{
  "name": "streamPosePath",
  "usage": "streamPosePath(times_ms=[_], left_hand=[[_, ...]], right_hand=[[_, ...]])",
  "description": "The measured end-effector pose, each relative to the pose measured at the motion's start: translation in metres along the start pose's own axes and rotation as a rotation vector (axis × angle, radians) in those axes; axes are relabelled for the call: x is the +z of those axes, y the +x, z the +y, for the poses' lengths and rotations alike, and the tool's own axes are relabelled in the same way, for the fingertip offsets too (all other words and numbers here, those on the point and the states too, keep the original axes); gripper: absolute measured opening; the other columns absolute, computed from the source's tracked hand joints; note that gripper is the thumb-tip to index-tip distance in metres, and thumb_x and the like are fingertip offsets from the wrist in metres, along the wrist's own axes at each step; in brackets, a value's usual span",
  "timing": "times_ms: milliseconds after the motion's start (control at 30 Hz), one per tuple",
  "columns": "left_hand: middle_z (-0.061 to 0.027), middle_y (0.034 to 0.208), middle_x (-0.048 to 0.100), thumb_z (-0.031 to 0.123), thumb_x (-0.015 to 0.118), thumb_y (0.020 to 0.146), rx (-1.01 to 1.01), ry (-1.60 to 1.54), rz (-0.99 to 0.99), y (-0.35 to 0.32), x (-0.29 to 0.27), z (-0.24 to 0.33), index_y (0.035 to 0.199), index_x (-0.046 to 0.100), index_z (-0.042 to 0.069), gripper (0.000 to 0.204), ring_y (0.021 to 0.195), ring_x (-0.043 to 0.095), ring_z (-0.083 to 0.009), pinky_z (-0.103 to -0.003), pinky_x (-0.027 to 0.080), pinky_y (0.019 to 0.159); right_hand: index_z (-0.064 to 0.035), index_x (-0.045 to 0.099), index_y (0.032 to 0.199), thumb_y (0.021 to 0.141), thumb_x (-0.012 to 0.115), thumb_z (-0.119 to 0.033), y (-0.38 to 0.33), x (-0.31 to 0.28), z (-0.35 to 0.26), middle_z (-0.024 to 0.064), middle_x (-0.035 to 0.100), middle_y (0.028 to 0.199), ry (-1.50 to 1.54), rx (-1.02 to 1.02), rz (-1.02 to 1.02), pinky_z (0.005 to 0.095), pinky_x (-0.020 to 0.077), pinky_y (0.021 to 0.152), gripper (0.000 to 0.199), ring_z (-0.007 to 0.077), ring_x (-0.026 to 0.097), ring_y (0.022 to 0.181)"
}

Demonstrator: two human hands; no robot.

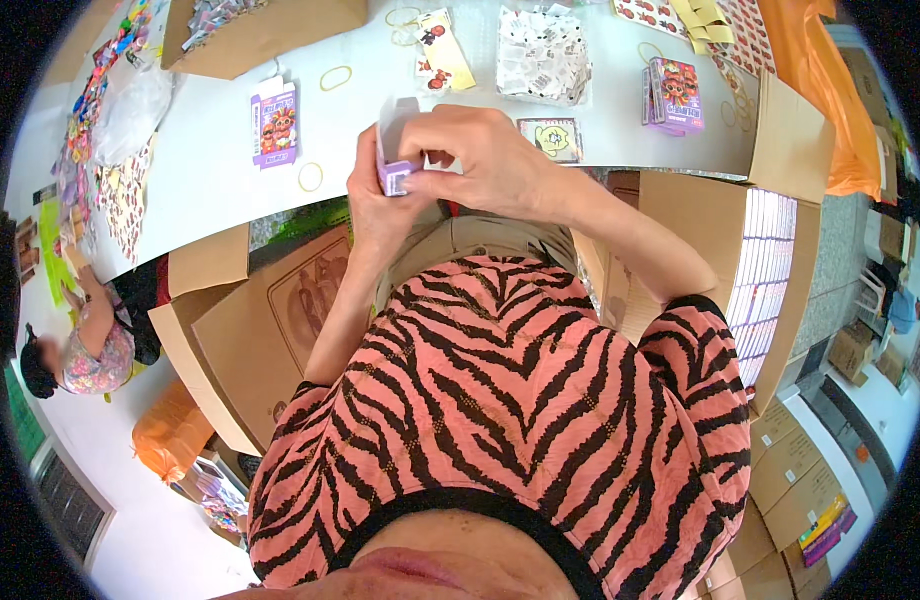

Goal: Packaging small items and stickers into retail boxes at a workbench.

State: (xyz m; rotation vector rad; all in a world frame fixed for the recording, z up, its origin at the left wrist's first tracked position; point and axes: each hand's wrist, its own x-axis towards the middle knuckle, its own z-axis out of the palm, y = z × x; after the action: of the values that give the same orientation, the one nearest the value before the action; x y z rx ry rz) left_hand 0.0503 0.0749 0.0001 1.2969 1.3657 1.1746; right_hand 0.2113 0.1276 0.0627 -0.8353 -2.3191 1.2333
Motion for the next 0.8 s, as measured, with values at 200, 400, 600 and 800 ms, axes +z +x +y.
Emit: streamPosePath(times_ms=[200, 400, 600, 800], left_hand=[[-0.0128, 0.097, 0.064, 0.011, 0.083, 0.063, 0.022, 0.054, 0.165, 0.005, 0.002, 0.017, 0.116, 0.046, 0.002, 0.065, 0.087, 0.062, -0.0163, -0.029, 0.052, 0.075], [-0.0091, 0.095, 0.063, 0.011, 0.083, 0.064, 0.095, -0.008, 0.125, 0.002, 0.004, 0.017, 0.115, 0.048, 0.003, 0.062, 0.086, 0.062, -0.0146, -0.028, 0.052, 0.075], [-0.0086, 0.092, 0.061, 0.006, 0.08, 0.065, -0.231, -0.834, -0.526, -0.006, -0.002, 0.009, 0.117, 0.049, 0.001, 0.061, 0.084, 0.061, -0.016, -0.029, 0.051, 0.075], [-0.0103, 0.092, 0.06, 0.007, 0.078, 0.065, -0.258, -0.926, -0.542, -0.006, -0.002, 0.003, 0.118, 0.05, 0.001, 0.06, 0.085, 0.06, -0.0181, -0.031, 0.05, 0.076]], right_hand=[[-0.0052, 0.042, 0.131, 0.076, 0.072, -0.011, -0.002, 0.006, 0.016, 0.0047, 0.05, 0.125, 0.297, 0.033, 0.436, 0.0328, 0.0417, 0.094, 0.063, 0.0139, 0.051, 0.103], [-0.006, 0.04, 0.135, 0.087, 0.057, -0.026, 0.01, -0.013, 0.043, 0.0069, 0.049, 0.129, 0.759, 0.046, 0.086, 0.0344, 0.037, 0.099, 0.055, 0.0161, 0.046, 0.117], [-0.0057, 0.041, 0.134, 0.086, 0.06, -0.025, 0.013, -0.021, 0.04, 0.0077, 0.051, 0.126, 0.844, -0.087, -0.103, 0.0325, 0.0366, 0.099, 0.055, 0.0158, 0.047, 0.116], [-0.007, 0.056, 0.115, 0.078, 0.07, -0.02, 0.002, -0.025, 0.023, 0.0112, 0.054, 0.121, 0.47, -0.177, 0.094, 0.0357, 0.0386, 0.095, 0.042, 0.0209, 0.05, 0.114]])
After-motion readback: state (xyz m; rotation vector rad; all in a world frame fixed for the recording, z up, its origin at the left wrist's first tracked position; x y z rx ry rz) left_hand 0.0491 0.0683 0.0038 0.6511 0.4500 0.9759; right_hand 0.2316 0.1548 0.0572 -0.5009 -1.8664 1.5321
